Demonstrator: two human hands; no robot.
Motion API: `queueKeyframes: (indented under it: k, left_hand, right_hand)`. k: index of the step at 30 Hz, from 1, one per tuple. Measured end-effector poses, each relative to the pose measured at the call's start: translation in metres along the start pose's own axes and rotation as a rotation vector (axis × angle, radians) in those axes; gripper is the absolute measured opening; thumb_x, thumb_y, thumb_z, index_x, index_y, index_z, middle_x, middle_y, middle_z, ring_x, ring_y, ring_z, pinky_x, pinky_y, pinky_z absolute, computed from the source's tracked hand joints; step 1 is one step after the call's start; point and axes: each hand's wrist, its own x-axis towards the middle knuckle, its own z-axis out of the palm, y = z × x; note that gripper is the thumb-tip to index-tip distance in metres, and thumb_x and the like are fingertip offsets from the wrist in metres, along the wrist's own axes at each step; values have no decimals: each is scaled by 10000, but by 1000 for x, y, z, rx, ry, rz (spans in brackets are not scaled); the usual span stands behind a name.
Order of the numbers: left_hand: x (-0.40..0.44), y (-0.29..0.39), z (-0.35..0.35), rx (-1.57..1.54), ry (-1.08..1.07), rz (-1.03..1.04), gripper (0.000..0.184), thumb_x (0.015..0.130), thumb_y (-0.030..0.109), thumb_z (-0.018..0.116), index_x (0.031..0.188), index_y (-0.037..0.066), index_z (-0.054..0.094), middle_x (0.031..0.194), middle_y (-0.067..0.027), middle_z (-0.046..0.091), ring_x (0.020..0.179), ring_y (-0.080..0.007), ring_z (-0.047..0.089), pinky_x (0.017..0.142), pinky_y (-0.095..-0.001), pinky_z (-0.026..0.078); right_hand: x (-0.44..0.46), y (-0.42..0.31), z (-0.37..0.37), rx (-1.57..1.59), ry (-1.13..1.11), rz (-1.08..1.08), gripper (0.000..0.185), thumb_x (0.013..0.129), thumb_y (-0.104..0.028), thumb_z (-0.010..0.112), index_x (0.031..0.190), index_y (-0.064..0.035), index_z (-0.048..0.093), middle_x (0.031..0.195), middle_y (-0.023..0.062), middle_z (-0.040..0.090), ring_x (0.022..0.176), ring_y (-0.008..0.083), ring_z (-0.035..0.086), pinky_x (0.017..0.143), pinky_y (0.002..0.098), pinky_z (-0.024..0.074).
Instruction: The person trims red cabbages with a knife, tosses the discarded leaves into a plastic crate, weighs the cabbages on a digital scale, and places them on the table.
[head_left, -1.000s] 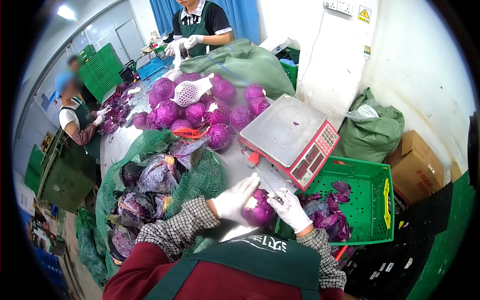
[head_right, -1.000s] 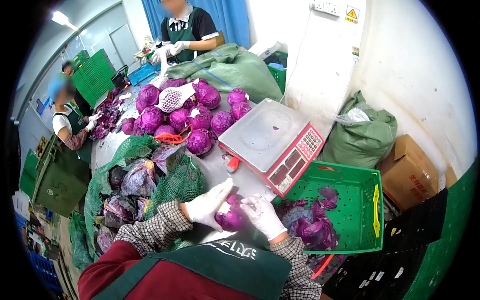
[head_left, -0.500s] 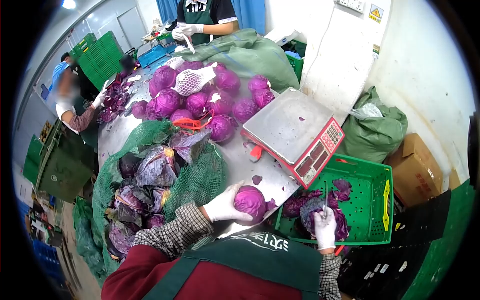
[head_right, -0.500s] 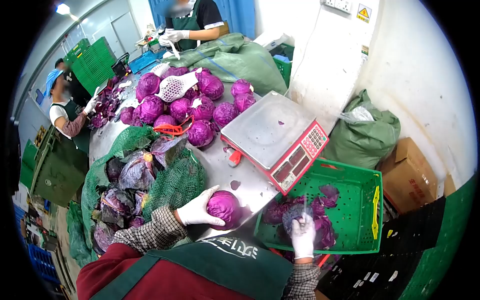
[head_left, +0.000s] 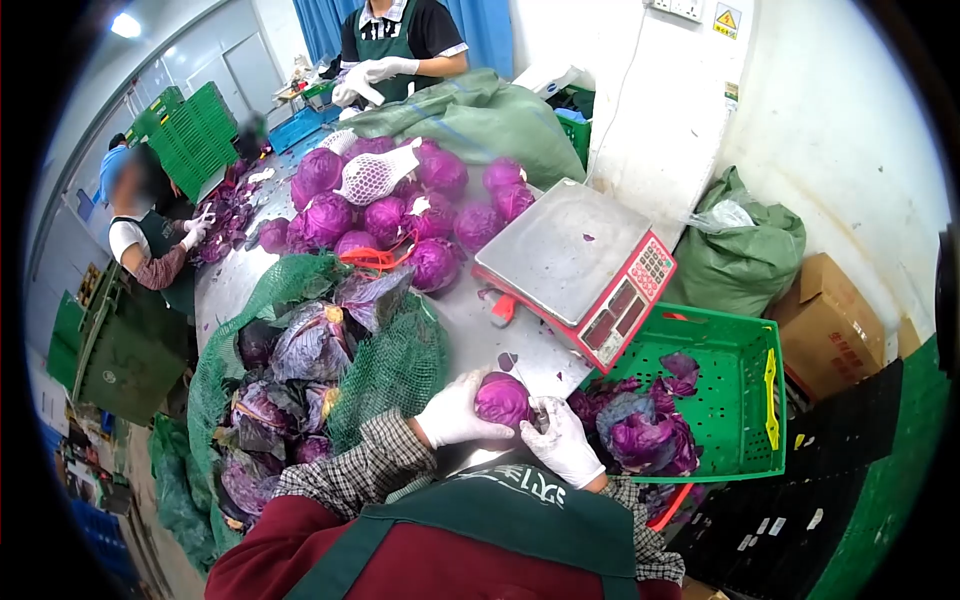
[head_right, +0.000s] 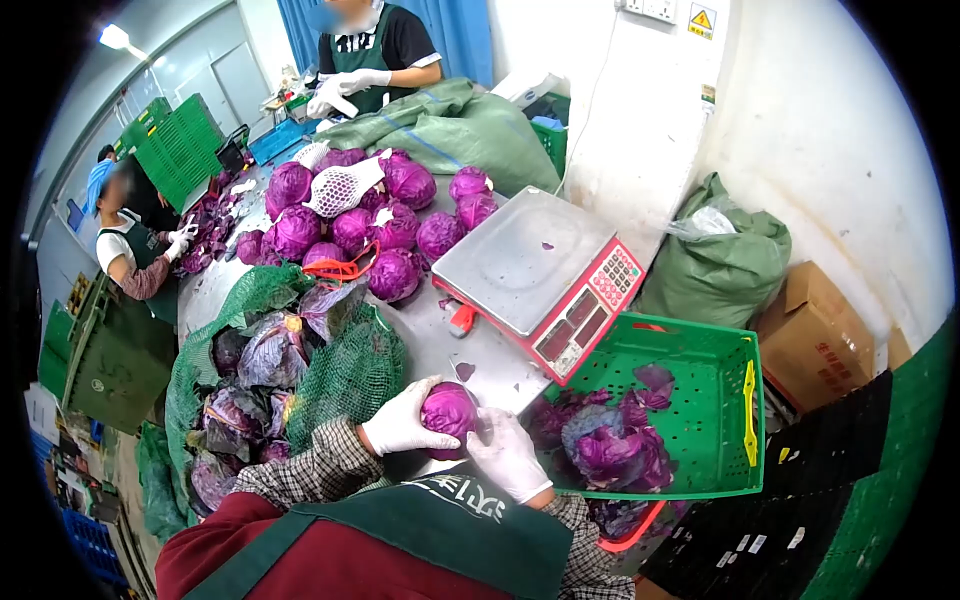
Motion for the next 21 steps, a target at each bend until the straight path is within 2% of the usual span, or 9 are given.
queueKeyframes:
  k: [4, 5, 8, 9, 13, 16, 17, 18, 21]
  left_hand:
    - [-7, -1, -1, -70, 11, -1, 1069, 579, 489, 860, 1371, -28, 361, 1301, -232, 475, 1232, -320, 486, 1071, -371, 376]
    - [-11, 1, -1, -97, 51, 28, 1012, 589, 381, 892, 1361, -20, 374, 1290, -186, 496, 1208, -270, 508, 1052, -366, 404]
    - [-7, -10, 13, -602, 0, -37, 953, 611, 249, 901, 1360, -14, 374, 1281, -135, 511, 1185, -222, 519, 1036, -362, 425]
    - [-6, -7, 17, -671, 29, -25, 932, 636, 242, 887, 1369, -16, 371, 1296, -148, 506, 1172, -186, 524, 1020, -341, 435]
    - [7, -6, 42, -1044, 25, -53, 984, 678, 220, 866, 1414, -48, 271, 1351, -185, 453, 1212, -244, 502, 1044, -344, 413]
    - [14, -24, 42, -770, -118, -45, 990, 707, 202, 842, 1460, 2, 231, 1374, -183, 421, 1279, -241, 439, 1081, -390, 369]
    - [10, -18, 28, -326, -59, 61, 1170, 677, 410, 831, 1466, -87, 124, 1477, -287, 257, 1396, -347, 267, 1164, -401, 209]
    - [3, -10, 16, -104, -9, 184, 1192, 663, 488, 805, 1472, -71, 130, 1510, -314, 152, 1434, -386, 154, 1176, -417, 146]
    - [-5, 18, 4, 150, 2, 320, 1193, 654, 513, 794, 1484, -38, 137, 1515, -323, 129, 1429, -433, 135, 1165, -452, 160]
  right_hand:
    - [-3, 36, 10, -36, 99, 83, 138, 809, -64, 610, 912, 9, 556, 827, 135, 583, 744, 238, 616, 674, 350, 500]
    - [-3, 36, 8, 313, 77, 211, 136, 842, -88, 617, 923, -8, 542, 749, 94, 577, 655, 188, 607, 599, 320, 491]
    - [-8, 24, -6, 670, -64, 633, 147, 888, -124, 615, 968, -34, 531, 670, 51, 559, 545, 129, 563, 507, 278, 462]
    - [-9, 21, -7, 692, -54, 594, 158, 924, -162, 606, 996, -54, 517, 620, 27, 538, 480, 97, 526, 450, 249, 435]
    - [-10, 34, -20, 741, 69, 477, 172, 955, -162, 561, 1074, -38, 544, 757, 31, 541, 509, 102, 548, 458, 257, 465]
    - [-9, 32, -20, 709, 123, 532, 95, 941, -112, 550, 1000, -38, 539, 699, 21, 530, 485, 102, 547, 444, 242, 454]
    - [-7, 30, -18, 651, 109, 557, 70, 930, -93, 564, 963, -42, 528, 674, 19, 529, 475, 97, 544, 434, 240, 447]
    - [-8, 23, -16, 633, 108, 548, 67, 924, -84, 574, 949, -48, 523, 676, 18, 537, 478, 89, 545, 427, 237, 445]
    - [-2, -9, -15, 728, 102, 624, 111, 916, -87, 600, 1006, -44, 551, 775, 10, 571, 592, 79, 531, 528, 263, 473]
